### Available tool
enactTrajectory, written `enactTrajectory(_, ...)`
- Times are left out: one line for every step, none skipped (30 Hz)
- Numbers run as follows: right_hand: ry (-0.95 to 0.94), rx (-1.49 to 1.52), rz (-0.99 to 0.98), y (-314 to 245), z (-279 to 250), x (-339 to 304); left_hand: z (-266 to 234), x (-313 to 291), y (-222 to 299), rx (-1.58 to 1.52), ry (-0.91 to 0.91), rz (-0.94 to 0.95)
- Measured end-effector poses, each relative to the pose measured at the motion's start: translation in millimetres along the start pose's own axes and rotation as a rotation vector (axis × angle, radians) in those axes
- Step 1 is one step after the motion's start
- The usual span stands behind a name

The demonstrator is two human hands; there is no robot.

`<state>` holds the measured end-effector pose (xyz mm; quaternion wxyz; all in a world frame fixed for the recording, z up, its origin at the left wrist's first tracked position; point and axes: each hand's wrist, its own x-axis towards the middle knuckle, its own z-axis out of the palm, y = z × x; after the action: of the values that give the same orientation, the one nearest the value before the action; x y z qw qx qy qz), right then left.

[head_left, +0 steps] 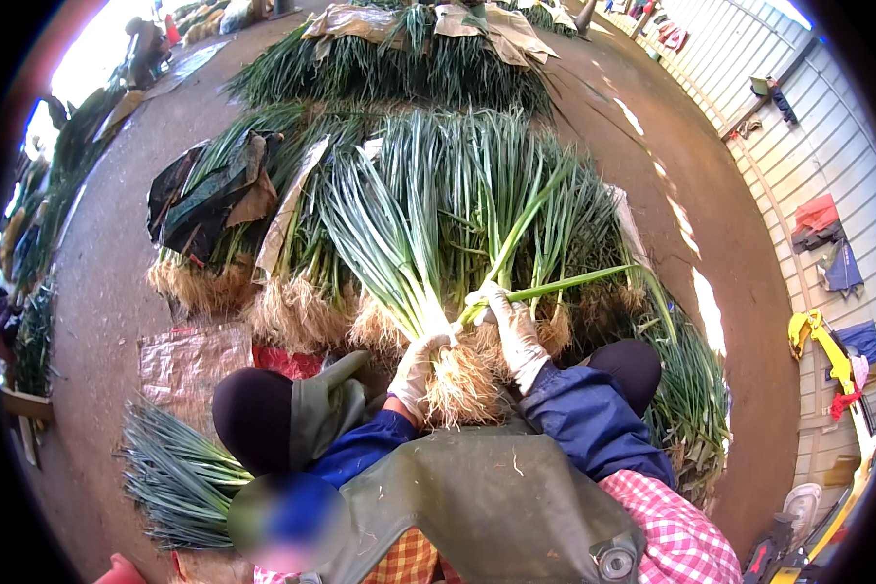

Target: The person sorts bunches of green onions by hand, peeling away dried material from the root ends and arranging the cleaned bunches into rows on the floor.

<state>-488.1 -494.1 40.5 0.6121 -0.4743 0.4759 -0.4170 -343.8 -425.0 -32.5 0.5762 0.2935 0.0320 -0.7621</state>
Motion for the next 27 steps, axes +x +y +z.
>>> enactTrajectory(0.008, 0.025, -0.021, -7.3, 13.8, -4.5, -5.2, -1.5, -1.8, -0.064, 0.018, -0.001)
enactTrajectory(-0.028, 0.060, -0.034, -5.0, 6.7, -2.9, 18.9, -12.6, -2.7, -0.122, 0.018, -0.022)
enactTrajectory(-0.088, 0.092, -0.038, -6.9, 11.8, -3.7, 29.5, -22.1, 0.0, -0.191, 0.031, -0.023)
enactTrajectory(-0.124, 0.063, -0.022, -8.2, 15.6, -8.0, 13.3, -13.0, -3.6, -0.275, -0.033, -0.078)
enactTrajectory(-0.134, 0.015, -0.036, 12.4, 2.6, 2.0, 12.6, -8.2, -9.0, -0.247, -0.042, -0.077)
enactTrajectory(-0.184, -0.001, -0.009, 9.5, 6.9, 1.4, 4.7, -7.5, -7.8, -0.220, -0.033, -0.056)
enactTrajectory(-0.235, -0.017, 0.018, 6.1, 10.6, 0.8, -4.2, -6.8, -6.3, -0.193, -0.024, -0.035)
enactTrajectory(-0.277, -0.059, 0.021, 10.2, 10.1, 3.6, -24.4, 1.6, -5.7, -0.256, -0.139, -0.092)
enactTrajectory(-0.293, -0.108, 0.026, 21.6, -4.1, 8.9, 5.7, -13.7, -3.5, -0.226, -0.090, -0.057)
enactTrajectory(-0.310, -0.190, 0.047, 32.9, -17.6, 14.4, 14.3, -11.1, -6.7, -0.229, -0.044, -0.052)
enactTrajectory(-0.352, -0.204, -0.046, 32.9, -11.5, 11.2, 14.1, -13.6, -6.1, -0.239, 0.017, -0.028)
enactTrajectory(-0.349, -0.170, -0.022, 31.8, -8.3, 6.5, 14.5, -14.6, -4.4, -0.238, 0.019, -0.026)
enactTrajectory(-0.346, -0.137, 0.003, 30.4, -5.7, 2.0, 15.2, -14.8, -2.1, -0.237, 0.020, -0.025)
enactTrajectory(-0.347, -0.142, 0.042, 27.6, -5.9, 0.3, 16.7, -14.3, -1.0, -0.235, 0.018, -0.027)
enactTrajectory(-0.349, -0.147, 0.082, 24.3, -8.8, -0.8, 17.4, -13.4, -2.2, -0.276, 0.015, -0.049)
enactTrajectory(-0.350, -0.152, 0.121, 22.6, -11.3, -1.9, 18.0, -12.0, -4.2, -0.315, 0.013, -0.071)
enactTrajectory(-0.334, -0.116, 0.075, 22.8, -13.4, -6.7, 26.0, -14.3, -3.1, -0.354, 0.009, -0.100)
enactTrajectory(-0.333, -0.093, 0.109, 21.0, -17.4, -9.0, 31.6, -19.4, -0.7, -0.319, -0.009, -0.088)
enactTrajectory(-0.332, -0.069, 0.142, 18.0, -22.1, -10.8, 38.7, -23.7, 0.9, -0.335, -0.028, -0.131)
enactTrajectory(-0.347, -0.120, 0.171, 15.3, -30.4, -11.3, 50.3, -29.9, 3.2, -0.350, -0.046, -0.176)
enactTrajectory(-0.367, -0.099, 0.085, 3.0, -21.4, -18.9, 53.9, -33.3, 7.3, -0.370, -0.059, -0.207)
enactTrajectory(-0.330, -0.010, 0.175, -12.0, -14.7, -28.4, 50.2, -30.3, 10.0, -0.372, -0.091, -0.207)
enactTrajectory(-0.283, 0.072, 0.259, -38.7, -8.1, -41.8, 55.6, -27.8, 14.4, -0.376, -0.131, -0.195)
enactTrajectory(-0.220, 0.159, 0.352, -59.6, -6.6, -58.1, 63.0, -26.3, 15.5, -0.381, -0.162, -0.200)
enactTrajectory(-0.155, 0.257, 0.445, -66.6, -8.4, -68.1, 68.9, -25.7, 17.7, -0.380, -0.186, -0.207)
enactTrajectory(-0.316, 0.342, 0.436, -60.4, -25.3, -73.0, 70.4, -27.3, 24.4, -0.437, -0.270, -0.228)
enactTrajectory(-0.481, 0.424, 0.423, -60.0, -42.0, -79.8, 64.2, -19.3, 27.2, -0.533, -0.343, -0.256)
